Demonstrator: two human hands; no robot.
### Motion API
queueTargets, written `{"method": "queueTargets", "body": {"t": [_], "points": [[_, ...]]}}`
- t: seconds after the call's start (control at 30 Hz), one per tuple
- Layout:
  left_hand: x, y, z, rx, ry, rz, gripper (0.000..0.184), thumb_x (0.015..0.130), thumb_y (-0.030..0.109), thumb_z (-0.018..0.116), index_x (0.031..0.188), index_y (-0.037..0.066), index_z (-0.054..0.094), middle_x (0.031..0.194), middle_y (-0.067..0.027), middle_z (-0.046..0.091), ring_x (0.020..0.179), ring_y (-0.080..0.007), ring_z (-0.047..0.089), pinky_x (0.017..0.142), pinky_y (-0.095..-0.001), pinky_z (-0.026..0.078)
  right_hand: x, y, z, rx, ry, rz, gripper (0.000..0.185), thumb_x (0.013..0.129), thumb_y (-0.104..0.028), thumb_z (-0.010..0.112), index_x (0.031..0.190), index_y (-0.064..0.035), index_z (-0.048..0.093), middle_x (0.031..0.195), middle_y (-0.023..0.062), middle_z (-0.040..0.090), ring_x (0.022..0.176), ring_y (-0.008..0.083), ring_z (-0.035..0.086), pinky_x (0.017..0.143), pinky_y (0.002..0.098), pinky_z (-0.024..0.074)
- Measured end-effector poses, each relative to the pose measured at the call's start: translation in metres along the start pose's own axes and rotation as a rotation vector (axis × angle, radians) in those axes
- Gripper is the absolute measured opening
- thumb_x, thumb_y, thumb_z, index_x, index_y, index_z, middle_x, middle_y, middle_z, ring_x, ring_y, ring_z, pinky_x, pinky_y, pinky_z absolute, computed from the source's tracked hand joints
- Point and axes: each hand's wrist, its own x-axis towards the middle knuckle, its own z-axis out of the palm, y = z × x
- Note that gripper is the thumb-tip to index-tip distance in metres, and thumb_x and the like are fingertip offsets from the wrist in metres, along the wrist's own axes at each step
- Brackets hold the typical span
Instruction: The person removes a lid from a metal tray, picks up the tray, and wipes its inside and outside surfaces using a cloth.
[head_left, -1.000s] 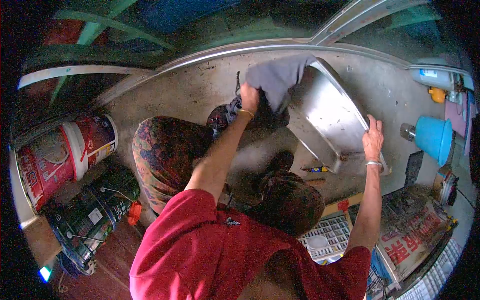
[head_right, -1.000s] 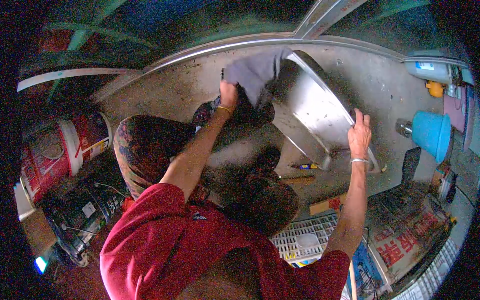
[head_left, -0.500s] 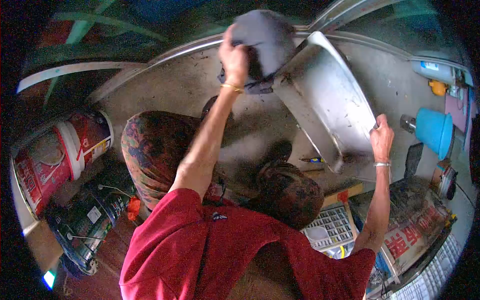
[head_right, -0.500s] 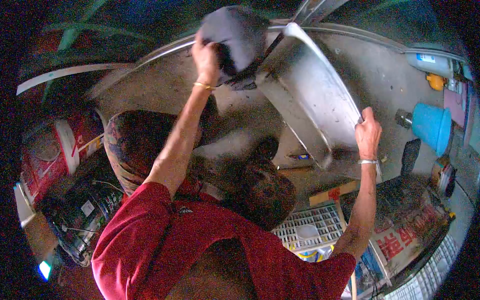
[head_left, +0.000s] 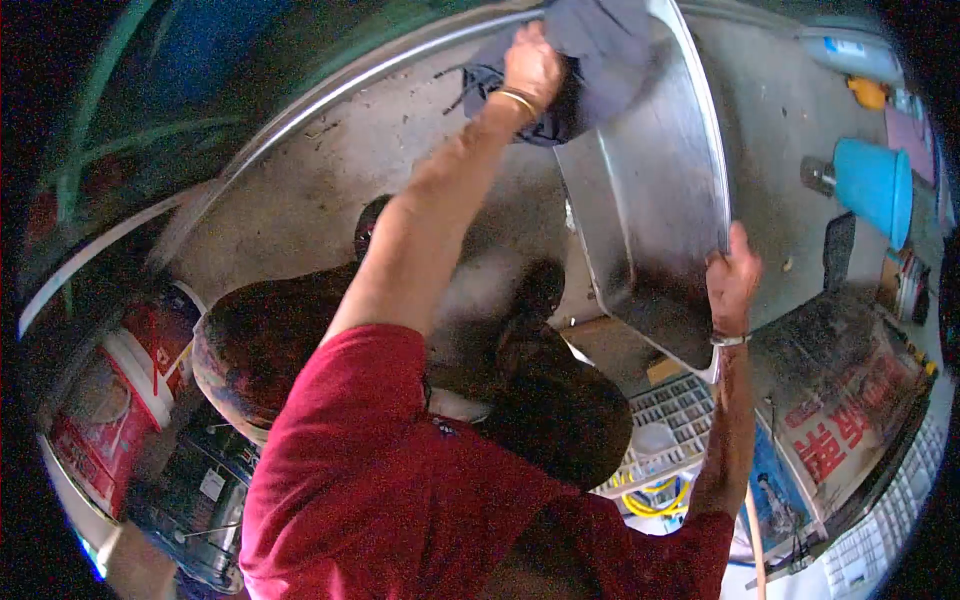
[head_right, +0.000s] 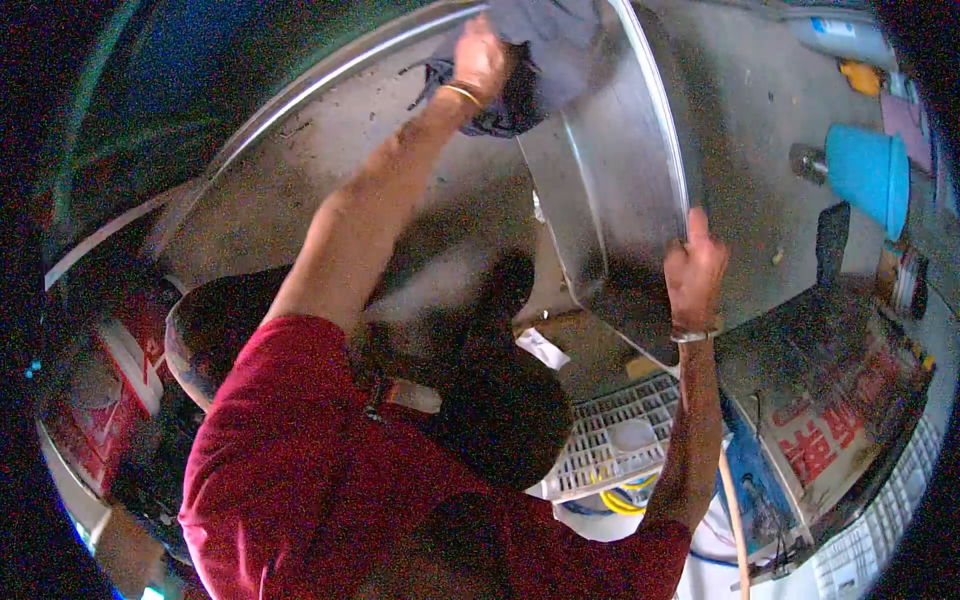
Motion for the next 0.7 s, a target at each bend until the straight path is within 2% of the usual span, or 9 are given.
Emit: {"method": "queueTargets", "body": {"t": [0.07, 0.13, 0.27, 0.33, 0.4, 0.47, 0.53, 0.6, 0.7], "points": [[-0.016, -0.013, -0.043, 0.315, -0.238, 0.153, 0.020, 0.070, 0.015, 0.049, 0.080, 0.003, 0.060, 0.085, -0.0186, 0.057, 0.077, -0.0328, 0.055, 0.066, -0.0383, 0.048, 0.005, -0.008, -0.005, -0.068, -0.083, 0.022, 0.037, 0.062, 0.000, 0.052, 0.099, 0.0001, 0.050, 0.054, 0.0216, 0.043, 0.047, 0.0368, 0.046, 0.046, 0.0406, 0.0364], [-0.023, -0.031, -0.062, 0.514, -0.668, -0.072, 0.019, 0.071, 0.019, 0.051, 0.079, 0.006, 0.062, 0.083, -0.0159, 0.060, 0.075, -0.0312, 0.058, 0.063, -0.0382, 0.049, 0.007, -0.002, -0.002, -0.074, -0.018, -0.050, 0.037, 0.061, 0.000, 0.053, 0.098, 0.0001, 0.050, 0.055, 0.0220, 0.044, 0.048, 0.0373, 0.046, 0.046, 0.0410, 0.0365], [-0.029, -0.005, -0.109, 0.465, -0.506, -0.259, 0.020, 0.071, 0.023, 0.053, 0.080, 0.007, 0.061, 0.083, -0.0170, 0.061, 0.075, -0.0312, 0.060, 0.063, -0.0376, 0.049, 0.009, 0.007, 0.000, -0.063, 0.035, -0.080, 0.038, 0.061, -0.001, 0.052, 0.098, 0.0001, 0.051, 0.057, 0.0226, 0.045, 0.050, 0.0391, 0.047, 0.047, 0.0423, 0.0369], [-0.034, 0.024, -0.105, 0.086, -0.139, -0.273, 0.027, 0.069, 0.024, 0.056, 0.089, 0.006, 0.057, 0.076, -0.0167, 0.060, 0.070, -0.0322, 0.059, 0.059, -0.0402, 0.047, 0.013, 0.010, 0.000, -0.103, 0.089, -0.129, 0.031, 0.064, 0.001, 0.051, 0.095, -0.0017, 0.052, 0.053, 0.0207, 0.042, 0.045, 0.0338, 0.042, 0.047, 0.0345, 0.0387], [-0.041, 0.056, -0.088, 0.011, -0.074, -0.023, 0.036, 0.068, 0.023, 0.057, 0.098, 0.006, 0.050, 0.075, -0.0149, 0.057, 0.071, -0.0323, 0.056, 0.062, -0.0406, 0.045, 0.016, 0.006, -0.003, -0.037, 0.052, -0.057, 0.032, 0.064, 0.001, 0.051, 0.096, -0.0019, 0.051, 0.054, 0.0214, 0.042, 0.045, 0.0328, 0.039, 0.046, 0.0319, 0.0382], [-0.038, 0.069, -0.055, 0.019, -0.091, 0.359, 0.036, 0.071, 0.019, 0.054, 0.103, 0.005, 0.045, 0.079, -0.0118, 0.056, 0.077, -0.0303, 0.055, 0.069, -0.0396, 0.042, 0.015, 0.000, -0.006, -0.053, -0.001, 0.003, 0.032, 0.064, 0.002, 0.051, 0.096, -0.0018, 0.051, 0.053, 0.0185, 0.042, 0.044, 0.0286, 0.039, 0.046, 0.0301, 0.0379], [-0.036, 0.067, -0.023, 0.183, -0.178, 0.512, 0.035, 0.075, 0.016, 0.048, 0.109, 0.006, 0.043, 0.089, -0.0100, 0.056, 0.088, -0.0270, 0.052, 0.074, -0.0380, 0.039, 0.010, 0.004, -0.002, -0.068, -0.061, 0.065, 0.032, 0.065, 0.002, 0.051, 0.097, -0.0017, 0.051, 0.052, 0.0156, 0.043, 0.043, 0.0244, 0.039, 0.046, 0.0283, 0.0376], [-0.036, 0.051, 0.000, 0.391, -0.445, 0.498, 0.047, 0.079, 0.013, 0.043, 0.124, 0.007, 0.030, 0.097, -0.0083, 0.055, 0.091, -0.0246, 0.053, 0.078, -0.0378, 0.039, 0.006, 0.012, 0.004, 0.009, 0.046, -0.033, 0.032, 0.062, 0.001, 0.049, 0.094, 0.0020, 0.053, 0.047, 0.0147, 0.037, 0.038, 0.0261, 0.041, 0.040, 0.0333, 0.0327], [-0.046, 0.039, 0.023, 0.369, -0.325, 0.532, 0.052, 0.078, 0.011, 0.044, 0.126, 0.007, 0.026, 0.097, -0.0114, 0.056, 0.088, -0.0242, 0.055, 0.077, -0.0370, 0.043, 0.002, 0.005, 0.006, 0.235, 0.084, -0.004, 0.033, 0.062, 0.002, 0.051, 0.095, 0.0027, 0.053, 0.047, 0.0124, 0.035, 0.038, 0.0215, 0.041, 0.040, 0.0322, 0.0325]]}}
